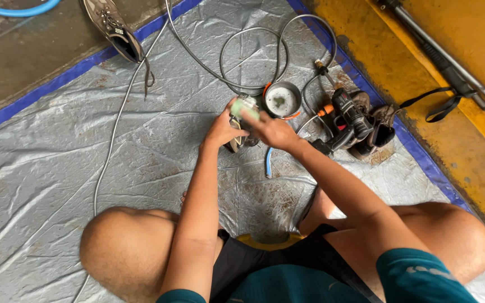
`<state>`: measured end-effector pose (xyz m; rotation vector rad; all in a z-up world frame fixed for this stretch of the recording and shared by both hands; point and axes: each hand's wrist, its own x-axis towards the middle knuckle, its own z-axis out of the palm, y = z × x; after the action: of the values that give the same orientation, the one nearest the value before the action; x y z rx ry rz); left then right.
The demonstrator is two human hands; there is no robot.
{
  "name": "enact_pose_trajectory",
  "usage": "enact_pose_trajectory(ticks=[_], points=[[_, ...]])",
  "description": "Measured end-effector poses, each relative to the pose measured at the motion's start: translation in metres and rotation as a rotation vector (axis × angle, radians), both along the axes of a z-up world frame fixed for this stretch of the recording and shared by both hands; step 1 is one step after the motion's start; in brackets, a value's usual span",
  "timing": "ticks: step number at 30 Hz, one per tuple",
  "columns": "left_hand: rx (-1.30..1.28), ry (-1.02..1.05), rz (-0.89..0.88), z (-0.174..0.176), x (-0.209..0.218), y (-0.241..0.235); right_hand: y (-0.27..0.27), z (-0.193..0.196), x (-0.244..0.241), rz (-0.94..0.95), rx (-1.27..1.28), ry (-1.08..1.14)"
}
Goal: The person scrubs a dirty hiking shoe with a green brush, focusing on the laces and upper fabric. They repeatedly dip the brush into a small container of soapy water to continue cleaning the shoe's surface.
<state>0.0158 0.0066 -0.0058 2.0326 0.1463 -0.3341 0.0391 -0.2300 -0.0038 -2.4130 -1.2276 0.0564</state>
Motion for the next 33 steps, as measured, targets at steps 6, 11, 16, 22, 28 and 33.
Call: enact_pose_trajectory(ticks=[6,11,16,22,28,33], points=[[-0.002,0.018,-0.015,0.017,-0.004,-0.003,-0.005,-0.009,0.005,-0.142,-0.021,-0.106],[0.002,0.046,-0.01,0.02,-0.008,-0.003,-0.003,-0.01,-0.007,-0.128,-0.047,-0.112],[0.0,0.049,0.002,0.015,-0.009,-0.001,-0.007,-0.001,-0.024,-0.039,-0.054,-0.116],[-0.032,0.013,0.024,0.016,-0.013,0.003,-0.005,-0.02,-0.025,-0.148,-0.004,-0.054],[0.007,0.058,0.013,0.018,-0.008,0.004,0.004,-0.035,-0.017,-0.345,-0.036,0.098],[0.006,0.081,0.004,0.018,-0.01,0.002,0.013,-0.033,-0.043,-0.35,0.257,0.387]])
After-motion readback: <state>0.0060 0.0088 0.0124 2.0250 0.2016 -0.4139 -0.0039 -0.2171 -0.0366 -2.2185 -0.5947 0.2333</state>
